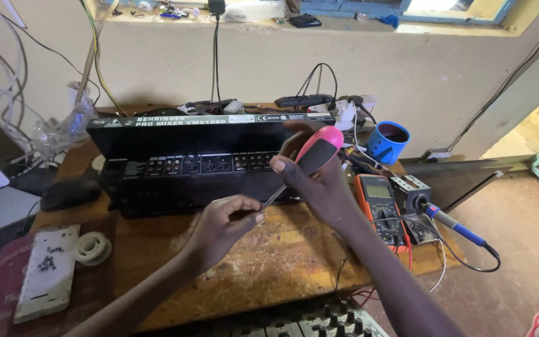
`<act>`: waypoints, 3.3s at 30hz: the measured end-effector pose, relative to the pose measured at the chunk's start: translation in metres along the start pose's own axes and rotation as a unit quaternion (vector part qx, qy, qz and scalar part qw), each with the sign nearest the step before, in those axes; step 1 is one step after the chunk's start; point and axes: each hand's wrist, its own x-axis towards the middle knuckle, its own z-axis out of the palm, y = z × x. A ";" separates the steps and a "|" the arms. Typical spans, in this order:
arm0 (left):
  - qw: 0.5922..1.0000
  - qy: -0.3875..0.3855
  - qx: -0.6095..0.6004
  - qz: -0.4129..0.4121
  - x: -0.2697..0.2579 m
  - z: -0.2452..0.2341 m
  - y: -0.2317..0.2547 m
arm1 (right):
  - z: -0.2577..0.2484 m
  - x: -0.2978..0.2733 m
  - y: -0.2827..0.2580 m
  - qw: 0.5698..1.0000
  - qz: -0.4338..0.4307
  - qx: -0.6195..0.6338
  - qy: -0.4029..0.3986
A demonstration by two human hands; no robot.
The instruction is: The person handles a blue circuit board, then places it down to work on a black audio mixer. They use a pink screwdriver to tighten screws on the back panel of the mixer.
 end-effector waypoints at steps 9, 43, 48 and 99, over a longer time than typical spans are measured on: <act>0.993 -0.042 0.040 0.099 0.044 0.023 0.004 | -0.013 0.020 0.001 0.987 -0.017 -0.120 0.101; 0.937 0.053 0.194 0.285 0.159 0.043 -0.042 | -0.048 0.088 0.097 0.995 -0.025 -0.006 0.095; 0.933 0.059 0.209 0.287 0.151 0.036 -0.036 | -0.046 0.089 0.100 0.996 -0.036 -0.011 0.085; 0.970 0.013 0.017 0.243 0.159 0.031 -0.007 | -0.051 0.097 0.049 0.987 0.112 0.070 -0.095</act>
